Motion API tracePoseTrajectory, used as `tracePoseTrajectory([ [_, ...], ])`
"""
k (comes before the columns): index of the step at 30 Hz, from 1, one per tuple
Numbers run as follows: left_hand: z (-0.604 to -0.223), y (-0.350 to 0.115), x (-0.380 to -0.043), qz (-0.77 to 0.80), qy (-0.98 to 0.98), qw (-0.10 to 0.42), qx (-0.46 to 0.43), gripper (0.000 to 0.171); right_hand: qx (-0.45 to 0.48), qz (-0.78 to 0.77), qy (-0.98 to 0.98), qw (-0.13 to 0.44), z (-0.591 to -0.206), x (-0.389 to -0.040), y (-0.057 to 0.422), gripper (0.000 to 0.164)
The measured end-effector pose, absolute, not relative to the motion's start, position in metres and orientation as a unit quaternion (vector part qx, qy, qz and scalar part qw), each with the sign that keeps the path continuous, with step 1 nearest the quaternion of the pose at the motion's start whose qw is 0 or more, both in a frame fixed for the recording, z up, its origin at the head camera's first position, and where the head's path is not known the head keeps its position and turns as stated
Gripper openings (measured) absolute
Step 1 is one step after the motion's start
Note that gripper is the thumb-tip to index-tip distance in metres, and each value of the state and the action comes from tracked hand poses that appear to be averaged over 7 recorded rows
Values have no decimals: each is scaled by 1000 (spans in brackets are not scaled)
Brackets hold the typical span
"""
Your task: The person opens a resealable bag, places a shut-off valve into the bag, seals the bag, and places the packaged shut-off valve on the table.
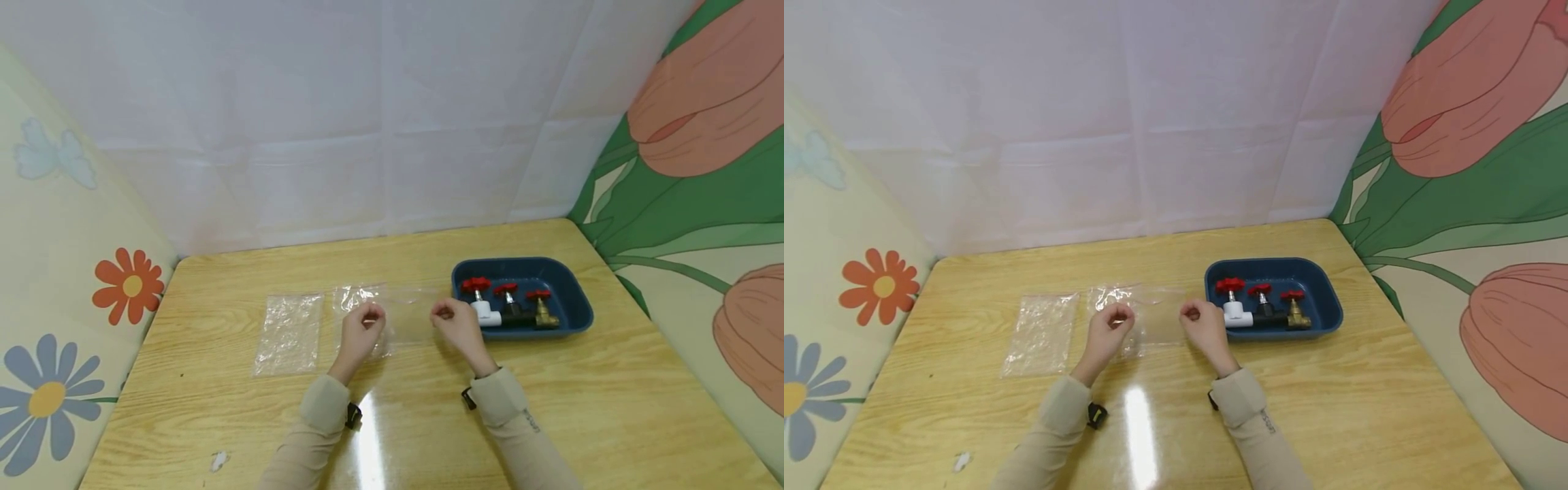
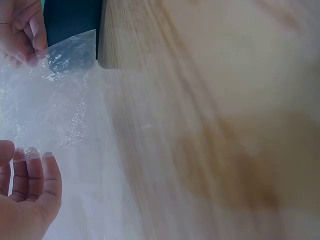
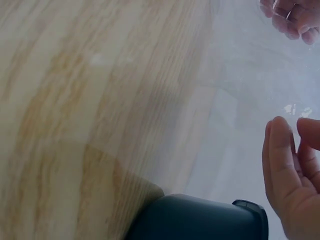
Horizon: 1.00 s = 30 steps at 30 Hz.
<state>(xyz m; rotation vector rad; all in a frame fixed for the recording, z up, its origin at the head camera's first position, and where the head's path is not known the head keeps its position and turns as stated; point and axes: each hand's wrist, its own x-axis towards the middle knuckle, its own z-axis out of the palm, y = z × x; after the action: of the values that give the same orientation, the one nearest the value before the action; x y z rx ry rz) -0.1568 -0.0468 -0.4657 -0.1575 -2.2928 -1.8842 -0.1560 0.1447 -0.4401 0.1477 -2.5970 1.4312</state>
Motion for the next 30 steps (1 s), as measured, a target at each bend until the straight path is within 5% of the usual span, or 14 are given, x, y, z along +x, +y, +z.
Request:
tracePoseTrajectory([
  [11,-429,-44,-136,-601,-792,78,-75,7,82,511,-853,73,-444,-152,147,7],
  [22,-460,-55,-149,-576,-806,56,-125,9,75,510,-853,81,-447,-151,147,7],
  [30,-437,-64,-145,-564,-806,11,-179,46,88,523,-844,81,-447,-149,146,10],
])
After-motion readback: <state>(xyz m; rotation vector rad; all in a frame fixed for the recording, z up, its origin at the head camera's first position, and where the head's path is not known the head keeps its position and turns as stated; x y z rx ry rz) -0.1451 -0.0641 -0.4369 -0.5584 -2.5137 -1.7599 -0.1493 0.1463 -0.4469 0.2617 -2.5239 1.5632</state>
